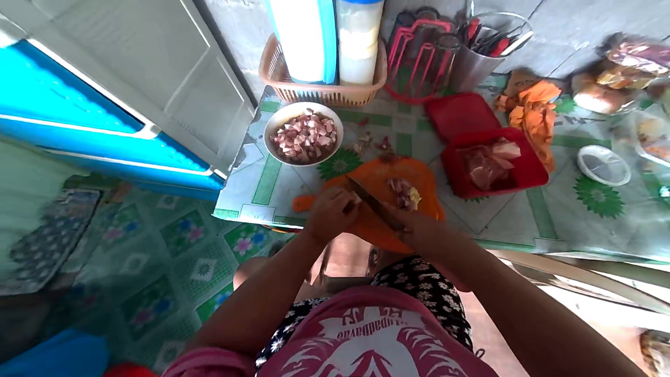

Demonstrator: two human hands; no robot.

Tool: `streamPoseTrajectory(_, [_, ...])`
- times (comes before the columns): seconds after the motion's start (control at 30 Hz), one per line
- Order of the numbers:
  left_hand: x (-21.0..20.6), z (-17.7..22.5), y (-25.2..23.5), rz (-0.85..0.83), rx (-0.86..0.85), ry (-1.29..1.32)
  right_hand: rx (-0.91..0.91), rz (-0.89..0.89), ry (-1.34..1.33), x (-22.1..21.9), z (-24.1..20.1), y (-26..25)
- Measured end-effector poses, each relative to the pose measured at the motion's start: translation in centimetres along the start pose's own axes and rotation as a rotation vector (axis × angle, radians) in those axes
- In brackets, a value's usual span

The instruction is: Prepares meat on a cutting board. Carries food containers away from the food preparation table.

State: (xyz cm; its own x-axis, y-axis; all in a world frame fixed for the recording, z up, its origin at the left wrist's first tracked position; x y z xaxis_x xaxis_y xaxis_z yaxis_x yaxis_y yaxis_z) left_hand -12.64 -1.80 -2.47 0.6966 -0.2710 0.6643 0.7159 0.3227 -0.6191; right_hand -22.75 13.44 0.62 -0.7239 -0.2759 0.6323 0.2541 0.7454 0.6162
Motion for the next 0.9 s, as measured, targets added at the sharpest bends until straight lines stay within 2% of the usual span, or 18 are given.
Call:
streamPoseTrajectory(0.17, [0.3, 0.1, 0.1, 0.026, -0.018, -0.012, -0.015, 0.075, 0.019, -0.1, -0.3, 1.2])
streamPoseTrajectory(0.4, [0.2, 0.3, 0.2, -0.013, -0.031, 0.008, -0.082, -0.003, 0.106, -1.5, -1.3, 2.1])
streamPoseTrajectory(0.6, [0.3, 0.4, 0.1, -0.024, -0.037, -0.002, -0.078, -0.064, 0.028, -1.5, -1.6, 2.3])
streamPoseTrajectory(0.9, [0.2, 0.3, -0.1, -0.023, -0.038, -0.016, -0.056, -0.065, 0.039, -1.2, -2.5, -0.5])
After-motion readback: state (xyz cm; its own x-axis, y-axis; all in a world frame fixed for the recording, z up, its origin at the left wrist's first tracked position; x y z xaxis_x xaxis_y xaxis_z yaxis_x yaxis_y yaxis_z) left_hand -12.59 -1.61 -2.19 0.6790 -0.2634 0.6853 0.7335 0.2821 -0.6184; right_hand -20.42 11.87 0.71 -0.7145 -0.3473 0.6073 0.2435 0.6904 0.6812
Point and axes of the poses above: each hand's wrist, its own y-axis away from the middle knuckle, its own x-axis out of the back of the hand, z = x × y, the point moved 8 cm from there along -y, towards the middle knuckle, and after that the axes turned 1 degree about -y, right-handed, at the moved point
